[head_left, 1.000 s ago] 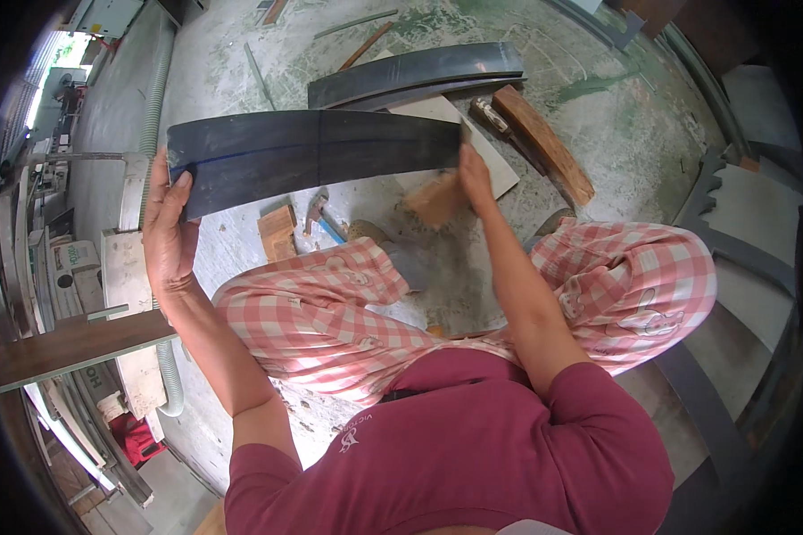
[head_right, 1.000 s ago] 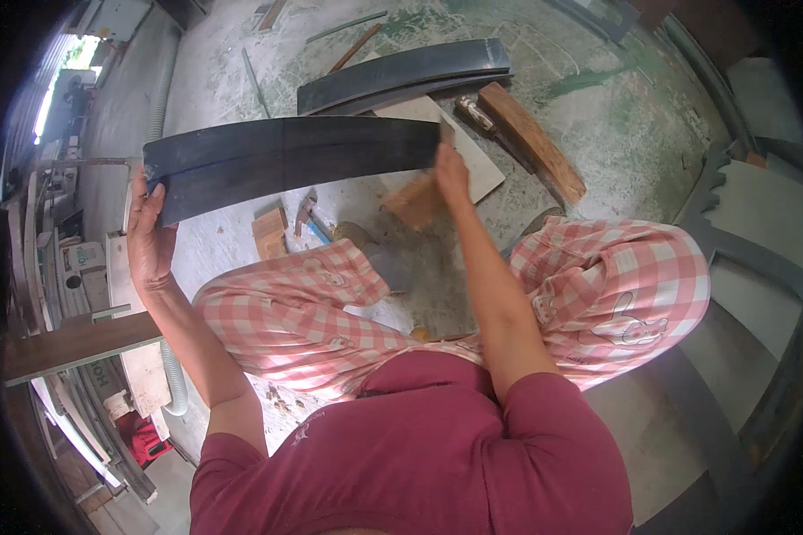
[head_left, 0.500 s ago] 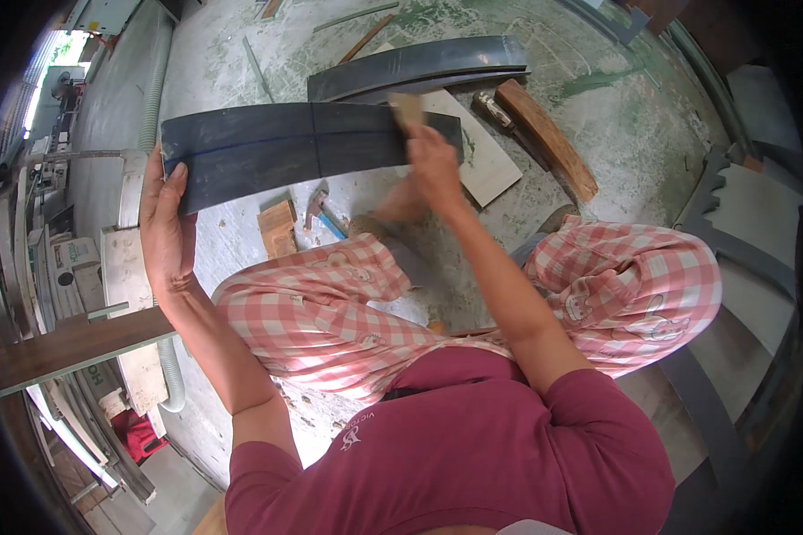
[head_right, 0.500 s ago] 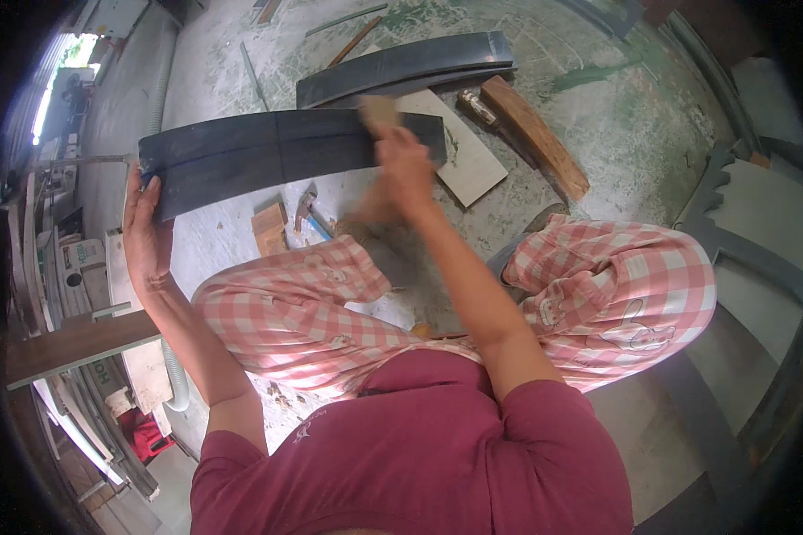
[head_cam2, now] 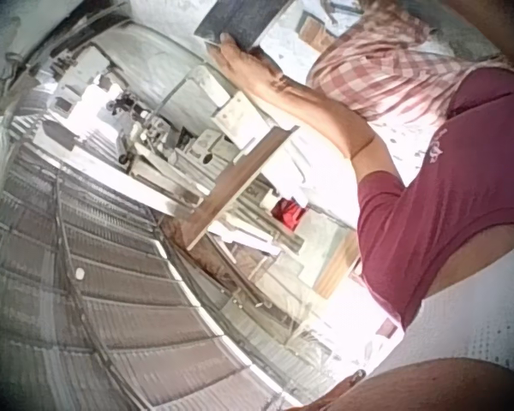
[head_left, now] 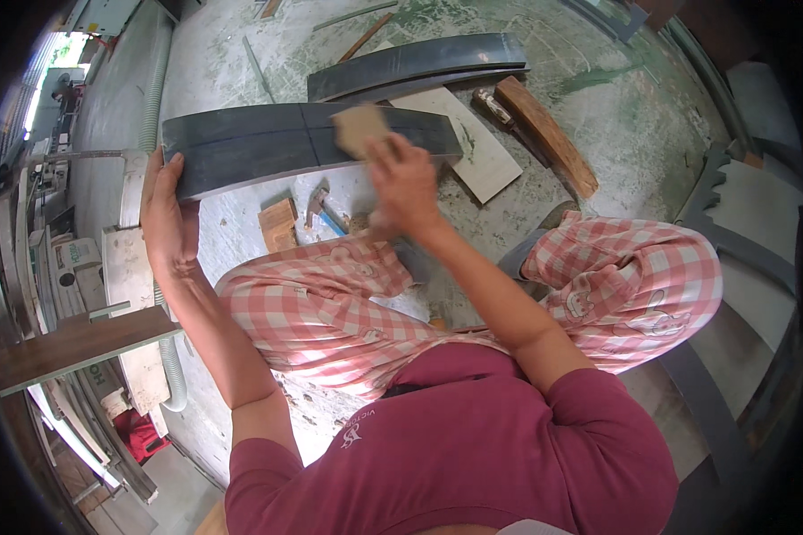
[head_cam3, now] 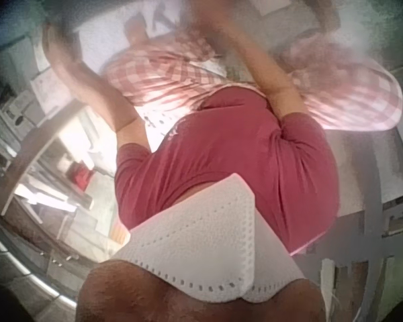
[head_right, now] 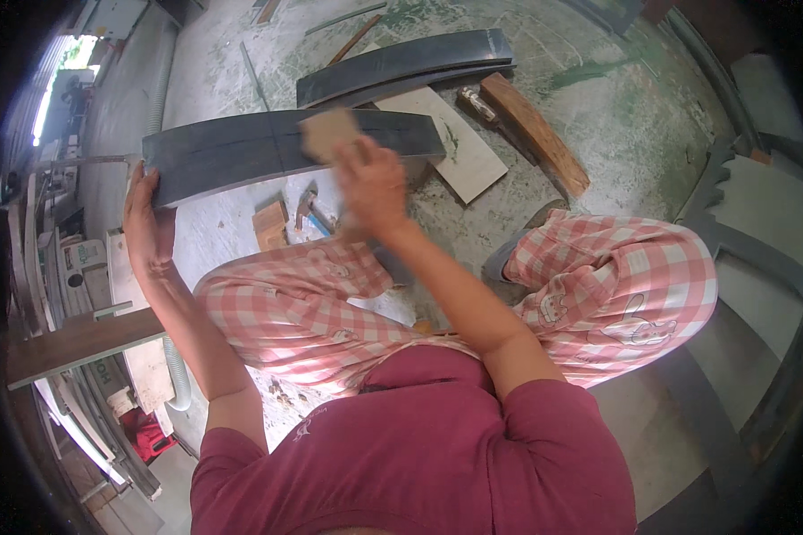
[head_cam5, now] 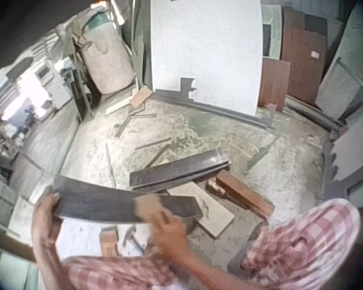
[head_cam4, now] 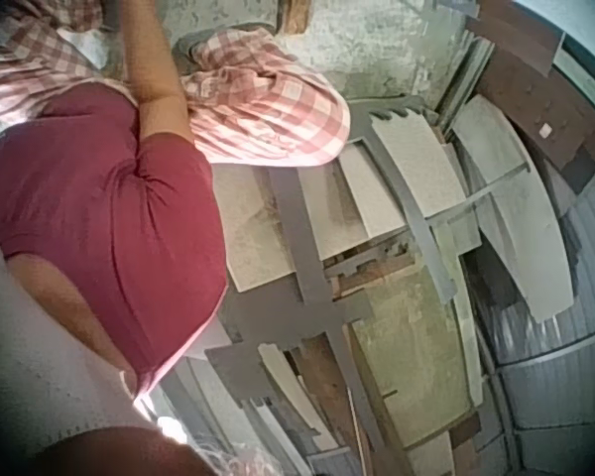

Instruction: The recorder is sanding a dark grey wooden or composite furniture component using sandpaper.

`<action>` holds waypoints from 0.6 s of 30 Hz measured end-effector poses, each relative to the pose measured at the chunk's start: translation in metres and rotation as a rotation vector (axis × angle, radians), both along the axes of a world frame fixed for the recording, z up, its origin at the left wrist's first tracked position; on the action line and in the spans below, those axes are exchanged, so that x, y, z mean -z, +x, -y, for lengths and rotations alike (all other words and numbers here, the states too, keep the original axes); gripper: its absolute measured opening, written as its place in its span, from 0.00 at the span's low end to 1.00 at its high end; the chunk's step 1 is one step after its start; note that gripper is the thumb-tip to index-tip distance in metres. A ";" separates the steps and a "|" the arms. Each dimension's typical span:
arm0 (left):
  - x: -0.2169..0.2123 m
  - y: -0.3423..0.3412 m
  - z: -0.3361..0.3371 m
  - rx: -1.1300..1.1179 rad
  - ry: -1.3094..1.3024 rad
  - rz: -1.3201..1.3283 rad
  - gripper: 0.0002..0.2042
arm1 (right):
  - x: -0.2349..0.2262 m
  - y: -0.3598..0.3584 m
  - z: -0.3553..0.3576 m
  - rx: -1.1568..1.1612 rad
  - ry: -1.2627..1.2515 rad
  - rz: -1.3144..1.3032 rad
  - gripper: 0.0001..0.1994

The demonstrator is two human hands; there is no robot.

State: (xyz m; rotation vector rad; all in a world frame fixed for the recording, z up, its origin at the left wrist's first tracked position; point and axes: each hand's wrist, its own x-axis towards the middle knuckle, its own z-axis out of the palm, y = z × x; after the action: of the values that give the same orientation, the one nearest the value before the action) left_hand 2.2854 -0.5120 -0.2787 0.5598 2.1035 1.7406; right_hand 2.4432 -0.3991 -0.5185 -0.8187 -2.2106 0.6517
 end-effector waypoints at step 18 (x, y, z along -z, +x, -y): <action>0.011 -0.021 0.009 0.048 0.135 0.214 0.20 | -0.012 0.011 0.016 0.000 -0.133 0.063 0.21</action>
State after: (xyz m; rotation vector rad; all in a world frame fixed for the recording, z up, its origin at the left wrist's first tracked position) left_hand 2.2646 -0.5214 -0.2893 0.4348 1.8237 1.8373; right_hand 2.4539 -0.4151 -0.5069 -0.9173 -2.2419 0.7897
